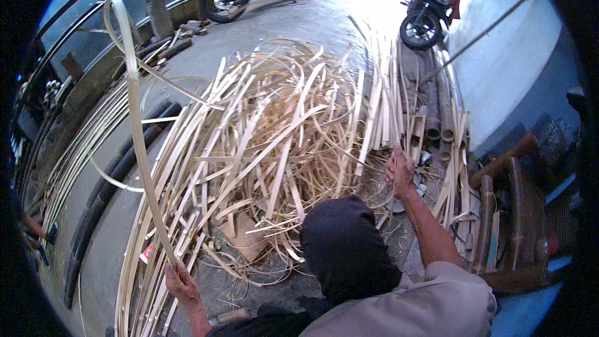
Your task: The person sits on the floor and uses a curved knife to split long bamboo strips into thinner pieces. They repeatedly hold a strip, draw the knife along its length to peel off a thin layer, and drop the finished pieces onto a growing pile.
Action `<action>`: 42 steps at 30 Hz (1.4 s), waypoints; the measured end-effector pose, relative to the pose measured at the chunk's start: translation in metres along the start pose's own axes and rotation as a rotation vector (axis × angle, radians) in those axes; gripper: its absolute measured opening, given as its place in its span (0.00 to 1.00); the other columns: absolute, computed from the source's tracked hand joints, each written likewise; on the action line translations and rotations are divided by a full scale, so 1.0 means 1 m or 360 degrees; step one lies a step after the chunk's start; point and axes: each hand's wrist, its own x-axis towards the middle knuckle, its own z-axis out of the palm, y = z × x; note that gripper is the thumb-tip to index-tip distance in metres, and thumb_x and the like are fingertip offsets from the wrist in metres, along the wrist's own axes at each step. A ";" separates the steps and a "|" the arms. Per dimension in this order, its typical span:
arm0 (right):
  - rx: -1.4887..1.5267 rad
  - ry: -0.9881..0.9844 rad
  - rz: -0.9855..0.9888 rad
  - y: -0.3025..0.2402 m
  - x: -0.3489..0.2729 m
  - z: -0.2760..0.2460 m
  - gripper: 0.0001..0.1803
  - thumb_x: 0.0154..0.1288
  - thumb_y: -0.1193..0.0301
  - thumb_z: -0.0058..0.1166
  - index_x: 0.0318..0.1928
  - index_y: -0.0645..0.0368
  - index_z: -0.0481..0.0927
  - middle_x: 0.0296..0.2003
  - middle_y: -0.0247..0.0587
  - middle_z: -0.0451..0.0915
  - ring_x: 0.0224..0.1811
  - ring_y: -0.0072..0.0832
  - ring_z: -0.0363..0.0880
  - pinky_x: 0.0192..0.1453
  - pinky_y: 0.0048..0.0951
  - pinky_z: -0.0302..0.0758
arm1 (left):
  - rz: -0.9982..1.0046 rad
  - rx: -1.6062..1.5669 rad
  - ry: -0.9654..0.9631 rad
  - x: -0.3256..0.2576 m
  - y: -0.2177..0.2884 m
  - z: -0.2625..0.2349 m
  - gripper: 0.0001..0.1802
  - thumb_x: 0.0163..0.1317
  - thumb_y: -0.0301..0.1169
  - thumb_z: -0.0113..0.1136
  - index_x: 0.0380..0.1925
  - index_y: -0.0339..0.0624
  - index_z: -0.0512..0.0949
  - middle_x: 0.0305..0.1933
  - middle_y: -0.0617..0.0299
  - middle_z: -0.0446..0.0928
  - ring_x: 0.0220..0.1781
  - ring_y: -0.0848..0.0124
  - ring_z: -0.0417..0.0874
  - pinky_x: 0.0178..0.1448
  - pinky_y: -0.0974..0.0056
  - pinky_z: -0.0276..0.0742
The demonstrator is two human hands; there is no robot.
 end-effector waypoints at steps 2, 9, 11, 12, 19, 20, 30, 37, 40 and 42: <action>0.0012 0.0114 -0.0171 0.005 -0.015 -0.025 0.23 0.76 0.48 0.53 0.32 0.53 0.70 0.14 0.25 0.62 0.10 0.17 0.61 0.13 0.25 0.61 | 0.0300 0.0227 -0.0027 0.010 0.003 0.006 0.15 0.76 0.33 0.52 0.36 0.29 0.72 0.28 0.45 0.68 0.29 0.47 0.72 0.32 0.51 0.66; -0.0437 0.0207 -0.0308 0.041 -0.002 -0.038 0.24 0.77 0.50 0.52 0.31 0.56 0.71 0.14 0.28 0.67 0.12 0.20 0.70 0.14 0.26 0.66 | 0.0679 0.0262 -0.0198 0.053 0.027 0.023 0.10 0.74 0.28 0.52 0.36 0.31 0.71 0.29 0.47 0.65 0.29 0.48 0.70 0.32 0.49 0.63; -0.0540 0.0274 -0.0322 0.042 0.013 -0.031 0.23 0.77 0.51 0.52 0.32 0.57 0.72 0.14 0.30 0.69 0.11 0.20 0.70 0.14 0.27 0.66 | 0.0724 0.0283 -0.0262 0.059 0.033 0.026 0.09 0.74 0.28 0.53 0.38 0.31 0.72 0.30 0.47 0.66 0.31 0.48 0.71 0.33 0.48 0.64; -0.0575 0.0301 -0.0291 0.042 0.022 -0.029 0.22 0.78 0.52 0.51 0.34 0.57 0.72 0.14 0.31 0.70 0.11 0.20 0.70 0.14 0.27 0.66 | 0.0749 0.0244 -0.0298 0.061 0.035 0.026 0.09 0.74 0.29 0.54 0.38 0.31 0.72 0.30 0.47 0.67 0.31 0.48 0.72 0.33 0.48 0.65; -0.0714 0.0531 0.0047 0.079 0.103 -0.055 0.23 0.75 0.53 0.54 0.35 0.63 0.77 0.17 0.39 0.76 0.15 0.29 0.77 0.17 0.34 0.73 | 0.0728 0.0393 -0.0460 0.066 0.044 0.026 0.11 0.72 0.34 0.58 0.36 0.36 0.76 0.30 0.50 0.70 0.32 0.49 0.75 0.33 0.49 0.68; -0.0756 0.0546 0.0097 0.091 0.113 -0.062 0.23 0.75 0.54 0.54 0.34 0.65 0.76 0.17 0.41 0.77 0.15 0.30 0.78 0.17 0.36 0.74 | 0.0692 0.0378 -0.0504 0.067 0.044 0.026 0.11 0.71 0.35 0.58 0.36 0.37 0.77 0.29 0.51 0.70 0.32 0.49 0.75 0.33 0.49 0.69; -0.0445 0.0609 0.0349 0.138 0.154 -0.062 0.19 0.72 0.59 0.51 0.34 0.66 0.74 0.17 0.44 0.74 0.12 0.37 0.76 0.16 0.41 0.76 | 0.0600 0.0850 -0.0888 0.044 -0.008 0.007 0.12 0.49 0.33 0.68 0.32 0.43 0.78 0.30 0.53 0.72 0.36 0.49 0.76 0.42 0.46 0.71; -0.2000 0.0362 0.0186 0.120 0.155 -0.083 0.31 0.63 0.50 0.52 0.37 0.74 0.85 0.39 0.70 0.84 0.49 0.57 0.85 0.56 0.52 0.78 | 0.0357 0.0999 -0.0920 0.010 -0.077 -0.054 0.14 0.46 0.29 0.70 0.34 0.40 0.77 0.36 0.49 0.73 0.44 0.46 0.74 0.53 0.44 0.69; -0.2256 0.0375 0.0018 0.106 0.134 -0.077 0.30 0.66 0.47 0.53 0.45 0.66 0.86 0.38 0.63 0.85 0.44 0.54 0.86 0.49 0.48 0.79 | 0.0271 0.1194 -0.0884 -0.004 -0.092 -0.078 0.18 0.45 0.29 0.71 0.37 0.38 0.78 0.43 0.46 0.74 0.51 0.45 0.74 0.59 0.42 0.68; -0.1890 0.0187 -0.0232 0.097 0.118 -0.056 0.28 0.70 0.48 0.51 0.48 0.63 0.85 0.38 0.60 0.85 0.43 0.50 0.86 0.49 0.45 0.79 | 0.0116 0.1189 -0.0978 -0.013 -0.094 -0.086 0.22 0.44 0.31 0.74 0.41 0.38 0.80 0.49 0.44 0.74 0.57 0.44 0.73 0.64 0.44 0.68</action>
